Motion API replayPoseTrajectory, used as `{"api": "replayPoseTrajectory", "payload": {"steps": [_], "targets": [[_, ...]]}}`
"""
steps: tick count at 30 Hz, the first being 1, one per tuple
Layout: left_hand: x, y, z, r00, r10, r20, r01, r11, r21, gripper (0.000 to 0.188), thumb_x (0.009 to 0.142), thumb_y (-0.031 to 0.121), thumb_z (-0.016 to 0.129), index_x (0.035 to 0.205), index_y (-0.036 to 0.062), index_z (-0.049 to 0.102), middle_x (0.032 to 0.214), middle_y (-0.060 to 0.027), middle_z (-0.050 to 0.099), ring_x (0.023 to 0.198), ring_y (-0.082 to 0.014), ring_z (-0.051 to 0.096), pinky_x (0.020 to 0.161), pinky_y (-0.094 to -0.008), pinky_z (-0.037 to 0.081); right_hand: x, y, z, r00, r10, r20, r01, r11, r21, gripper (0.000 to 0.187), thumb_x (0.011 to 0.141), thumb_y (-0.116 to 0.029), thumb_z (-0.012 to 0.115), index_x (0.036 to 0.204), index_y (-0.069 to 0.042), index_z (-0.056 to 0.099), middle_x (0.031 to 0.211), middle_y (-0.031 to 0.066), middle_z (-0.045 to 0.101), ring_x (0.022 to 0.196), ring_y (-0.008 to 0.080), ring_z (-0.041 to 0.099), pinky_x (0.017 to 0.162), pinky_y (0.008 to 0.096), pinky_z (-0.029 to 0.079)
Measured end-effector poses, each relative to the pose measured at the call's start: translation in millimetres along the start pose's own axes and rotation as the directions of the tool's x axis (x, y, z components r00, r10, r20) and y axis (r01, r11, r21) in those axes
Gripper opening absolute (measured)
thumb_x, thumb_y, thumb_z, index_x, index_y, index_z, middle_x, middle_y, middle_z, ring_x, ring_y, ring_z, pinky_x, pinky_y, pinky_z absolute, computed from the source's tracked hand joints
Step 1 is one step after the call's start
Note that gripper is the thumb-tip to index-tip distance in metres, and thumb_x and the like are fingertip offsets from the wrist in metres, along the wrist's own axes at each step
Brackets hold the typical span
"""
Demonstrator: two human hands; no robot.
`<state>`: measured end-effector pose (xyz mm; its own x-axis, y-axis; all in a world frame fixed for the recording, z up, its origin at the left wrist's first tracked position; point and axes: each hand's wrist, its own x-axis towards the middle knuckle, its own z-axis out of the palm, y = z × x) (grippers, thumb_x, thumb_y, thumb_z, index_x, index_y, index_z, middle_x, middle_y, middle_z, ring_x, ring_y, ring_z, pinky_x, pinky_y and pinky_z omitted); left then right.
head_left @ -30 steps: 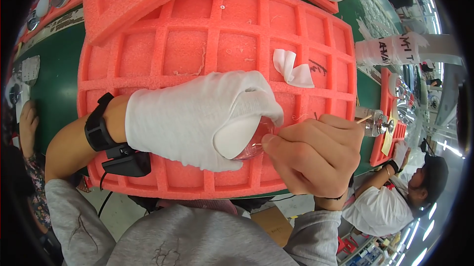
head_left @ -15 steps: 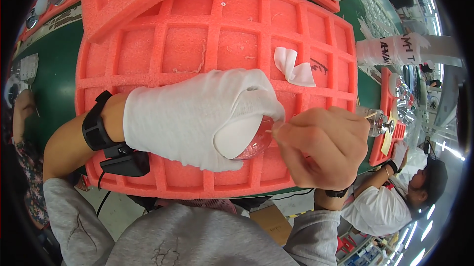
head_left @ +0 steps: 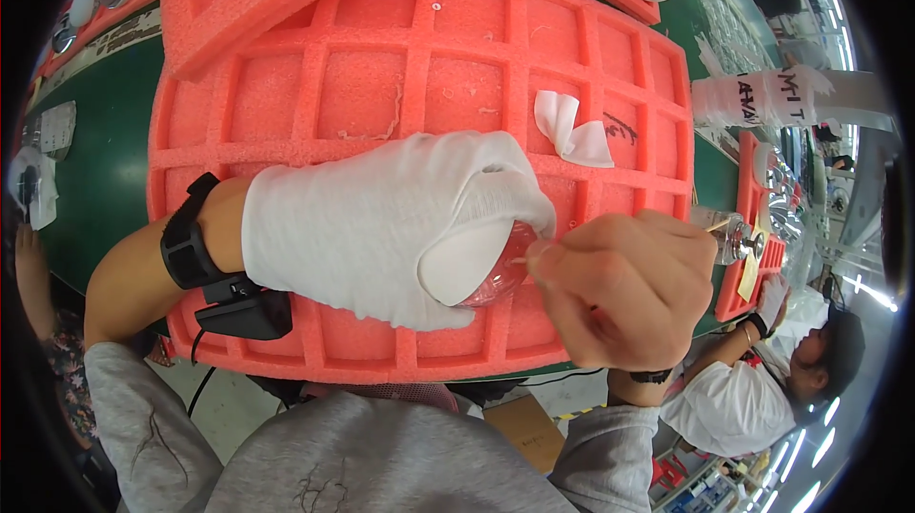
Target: The person cleans a small white and clear plastic dome using a wooden stick and a cloth, turning the object to wipe different sides and reach into crevices. They then place the dome back into a compartment of a pink tray.
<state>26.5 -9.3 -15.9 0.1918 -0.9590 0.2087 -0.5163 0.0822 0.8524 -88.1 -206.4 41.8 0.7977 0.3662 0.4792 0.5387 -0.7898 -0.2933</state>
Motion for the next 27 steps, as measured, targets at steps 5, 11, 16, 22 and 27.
{"api": "replayPoseTrajectory", "payload": {"steps": [5, 11, 16, 22, 27], "targets": [[-1, 0, 2, 1.000, 0.006, -0.028, -0.007, 1.000, -0.002, 0.063, 0.066, 0.008, 0.087, 0.121, 0.0093, 0.057, 0.116, -0.0096, 0.062, 0.102, -0.0325, 0.061, 0.082, -0.0418, 0.054, 0, -5, -1, 1.000, 0.002, 0.022, -0.002, 1.000, 0.000, 0.022, 0.060, 0.003, 0.079, 0.076, -0.007, 0.069, 0.064, 0.0018, 0.063, 0.047, 0.0147, 0.054, 0.043, 0.0270, 0.035], [0, 1, -1, 0.999, 0.019, -0.028, -0.019, 1.000, 0.000, 0.064, 0.065, 0.007, 0.087, 0.121, 0.0096, 0.056, 0.116, -0.0101, 0.062, 0.102, -0.0325, 0.061, 0.082, -0.0416, 0.054, 0, -1, 0, 1.000, -0.017, 0.008, 0.017, 1.000, -0.014, 0.022, 0.060, 0.001, 0.080, 0.075, -0.008, 0.068, 0.065, 0.0015, 0.063, 0.047, 0.0144, 0.054, 0.043, 0.0268, 0.035], [-1, -1, 0, 1.000, 0.014, -0.008, -0.014, 1.000, -0.014, 0.064, 0.064, 0.007, 0.088, 0.121, 0.0095, 0.057, 0.115, -0.0097, 0.062, 0.103, -0.0326, 0.061, 0.082, -0.0411, 0.054, -1, -2, -1, 1.000, -0.009, 0.013, 0.010, 0.999, -0.033, 0.021, 0.060, 0.000, 0.080, 0.075, -0.009, 0.068, 0.065, 0.0013, 0.063, 0.047, 0.0141, 0.053, 0.043, 0.0267, 0.034], [0, 1, 1, 0.999, 0.022, -0.034, -0.022, 1.000, -0.002, 0.064, 0.064, 0.007, 0.088, 0.121, 0.0093, 0.057, 0.114, -0.0090, 0.062, 0.103, -0.0323, 0.061, 0.081, -0.0410, 0.055, 0, -7, -1, 0.999, -0.023, 0.032, 0.024, 0.999, -0.030, 0.021, 0.061, 0.000, 0.080, 0.076, -0.009, 0.069, 0.066, 0.0015, 0.064, 0.046, 0.0137, 0.052, 0.043, 0.0269, 0.033], [0, -1, 2, 0.999, 0.018, -0.027, -0.018, 1.000, -0.005, 0.063, 0.064, 0.007, 0.087, 0.120, 0.0093, 0.058, 0.113, -0.0086, 0.063, 0.101, -0.0321, 0.062, 0.081, -0.0414, 0.055, 0, -3, 0, 1.000, 0.004, 0.008, -0.003, 0.999, -0.049, 0.021, 0.062, 0.000, 0.080, 0.076, -0.009, 0.069, 0.065, 0.0012, 0.064, 0.045, 0.0135, 0.051, 0.043, 0.0272, 0.033]]}}
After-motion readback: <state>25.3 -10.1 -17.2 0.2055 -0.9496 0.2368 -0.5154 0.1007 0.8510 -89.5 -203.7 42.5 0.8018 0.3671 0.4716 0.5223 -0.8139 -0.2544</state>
